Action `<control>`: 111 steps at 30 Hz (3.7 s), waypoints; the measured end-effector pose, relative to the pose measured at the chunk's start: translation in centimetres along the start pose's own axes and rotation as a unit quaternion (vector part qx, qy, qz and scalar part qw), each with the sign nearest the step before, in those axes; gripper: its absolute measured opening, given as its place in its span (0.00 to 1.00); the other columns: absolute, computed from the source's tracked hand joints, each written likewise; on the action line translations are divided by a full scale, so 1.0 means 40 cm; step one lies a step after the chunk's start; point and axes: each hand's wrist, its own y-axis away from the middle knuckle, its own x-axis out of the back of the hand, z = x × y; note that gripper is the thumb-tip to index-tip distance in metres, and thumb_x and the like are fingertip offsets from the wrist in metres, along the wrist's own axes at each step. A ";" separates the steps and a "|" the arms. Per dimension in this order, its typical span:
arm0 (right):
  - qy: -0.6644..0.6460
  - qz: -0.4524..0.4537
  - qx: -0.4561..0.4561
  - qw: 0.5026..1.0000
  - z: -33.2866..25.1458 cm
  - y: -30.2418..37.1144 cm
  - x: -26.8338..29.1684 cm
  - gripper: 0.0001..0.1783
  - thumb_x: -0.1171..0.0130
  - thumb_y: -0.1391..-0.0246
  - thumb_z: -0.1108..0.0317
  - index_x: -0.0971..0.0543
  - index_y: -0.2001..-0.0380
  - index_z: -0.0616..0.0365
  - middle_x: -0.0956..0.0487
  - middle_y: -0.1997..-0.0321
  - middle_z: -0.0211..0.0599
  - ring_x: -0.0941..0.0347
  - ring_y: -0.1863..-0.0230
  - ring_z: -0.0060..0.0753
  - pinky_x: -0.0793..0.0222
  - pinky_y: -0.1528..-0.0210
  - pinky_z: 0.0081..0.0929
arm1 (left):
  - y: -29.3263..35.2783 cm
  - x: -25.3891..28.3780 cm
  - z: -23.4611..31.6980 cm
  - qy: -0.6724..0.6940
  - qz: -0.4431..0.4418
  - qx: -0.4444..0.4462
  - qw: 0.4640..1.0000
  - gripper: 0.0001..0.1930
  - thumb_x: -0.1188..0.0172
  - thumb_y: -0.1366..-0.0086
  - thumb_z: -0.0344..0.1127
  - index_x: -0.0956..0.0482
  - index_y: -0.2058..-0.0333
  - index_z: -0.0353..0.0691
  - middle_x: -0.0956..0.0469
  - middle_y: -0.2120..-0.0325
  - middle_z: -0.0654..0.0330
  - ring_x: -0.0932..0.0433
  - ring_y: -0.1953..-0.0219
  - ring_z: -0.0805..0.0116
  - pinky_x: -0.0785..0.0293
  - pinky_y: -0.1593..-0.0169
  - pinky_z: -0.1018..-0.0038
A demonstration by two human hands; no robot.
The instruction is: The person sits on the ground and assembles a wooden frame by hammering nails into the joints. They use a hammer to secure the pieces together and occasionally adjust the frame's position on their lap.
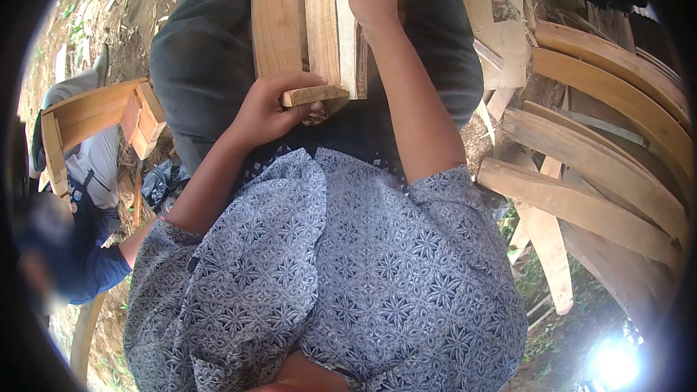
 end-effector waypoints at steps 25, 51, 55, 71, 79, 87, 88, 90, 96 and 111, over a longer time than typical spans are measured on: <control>-0.001 0.001 -0.022 1.000 0.008 0.005 -0.020 0.31 0.39 0.34 0.59 0.29 0.33 0.63 0.19 0.43 0.43 0.24 0.44 0.28 0.31 0.40 0.27 | -0.004 -0.002 0.007 0.017 0.013 0.006 1.000 0.17 0.27 0.41 0.32 0.16 0.53 0.36 0.15 0.58 0.51 0.16 0.53 0.54 0.23 0.48 0.65; -0.068 -0.133 -0.251 0.956 -0.015 -0.011 0.013 0.26 0.39 0.41 0.69 0.27 0.41 0.68 0.18 0.48 0.48 0.21 0.48 0.37 0.29 0.43 0.35 | -0.922 0.527 -0.022 -0.611 0.101 -0.130 0.774 0.29 0.36 0.35 0.53 0.25 0.42 0.42 0.27 0.38 0.50 0.28 0.36 0.51 0.31 0.36 0.51; -0.134 -0.125 -0.265 0.947 0.011 -0.008 0.014 0.29 0.42 0.40 0.71 0.32 0.36 0.68 0.22 0.42 0.50 0.25 0.42 0.37 0.32 0.38 0.35 | -1.059 0.498 -0.051 -0.650 -0.032 0.028 0.759 0.26 0.37 0.36 0.43 0.26 0.41 0.45 0.22 0.43 0.54 0.23 0.42 0.51 0.26 0.40 0.55; -0.141 -0.133 -0.279 0.941 0.037 -0.016 0.010 0.33 0.44 0.41 0.68 0.34 0.33 0.64 0.23 0.39 0.53 0.26 0.38 0.45 0.35 0.35 0.39 | -1.136 0.551 -0.066 -0.571 -0.100 0.012 0.815 0.23 0.32 0.38 0.37 0.25 0.44 0.54 0.17 0.58 0.47 0.17 0.53 0.48 0.23 0.51 0.56; -0.157 -0.133 -0.271 0.941 0.013 -0.016 0.011 0.32 0.45 0.41 0.70 0.34 0.33 0.65 0.23 0.40 0.53 0.26 0.39 0.44 0.35 0.35 0.38 | -1.150 0.576 -0.110 -0.608 -0.108 0.002 0.786 0.28 0.34 0.38 0.37 0.25 0.38 0.54 0.17 0.51 0.52 0.19 0.47 0.51 0.22 0.45 0.58; -0.162 -0.130 -0.278 0.938 0.011 -0.019 0.014 0.32 0.45 0.41 0.71 0.34 0.33 0.65 0.23 0.39 0.51 0.26 0.39 0.42 0.35 0.35 0.37 | -1.124 0.552 -0.089 -0.528 -0.069 0.016 0.847 0.23 0.34 0.38 0.33 0.25 0.43 0.54 0.18 0.52 0.47 0.19 0.47 0.46 0.24 0.46 0.56; -0.162 -0.138 -0.279 0.936 0.006 -0.021 0.015 0.32 0.45 0.41 0.72 0.35 0.33 0.66 0.24 0.39 0.51 0.27 0.38 0.40 0.35 0.35 0.37 | -1.121 0.557 -0.091 -0.523 -0.063 0.012 0.850 0.23 0.34 0.38 0.33 0.25 0.43 0.54 0.18 0.52 0.47 0.19 0.47 0.47 0.24 0.46 0.56; -0.162 -0.153 -0.282 0.933 -0.009 -0.024 0.020 0.34 0.45 0.40 0.73 0.38 0.31 0.67 0.25 0.37 0.51 0.28 0.38 0.38 0.36 0.33 0.36 | -1.122 0.565 -0.094 -0.527 -0.073 0.024 0.847 0.23 0.34 0.37 0.33 0.25 0.43 0.54 0.18 0.52 0.48 0.19 0.47 0.47 0.25 0.46 0.56; -0.169 -0.142 -0.267 0.938 0.003 -0.021 0.014 0.32 0.45 0.40 0.73 0.36 0.32 0.67 0.25 0.38 0.51 0.28 0.38 0.38 0.35 0.34 0.36 | -1.135 0.555 -0.104 -0.585 -0.085 0.030 0.806 0.25 0.35 0.37 0.34 0.25 0.40 0.52 0.19 0.49 0.47 0.21 0.45 0.47 0.26 0.42 0.55; -0.078 -0.132 -0.231 0.961 -0.011 -0.035 0.027 0.29 0.39 0.42 0.70 0.29 0.39 0.66 0.20 0.45 0.48 0.22 0.45 0.37 0.31 0.40 0.34 | -0.692 0.400 -0.149 -0.495 0.183 -0.087 0.845 0.50 0.29 0.43 0.52 0.45 0.27 0.48 0.45 0.30 0.39 0.45 0.30 0.30 0.45 0.30 0.40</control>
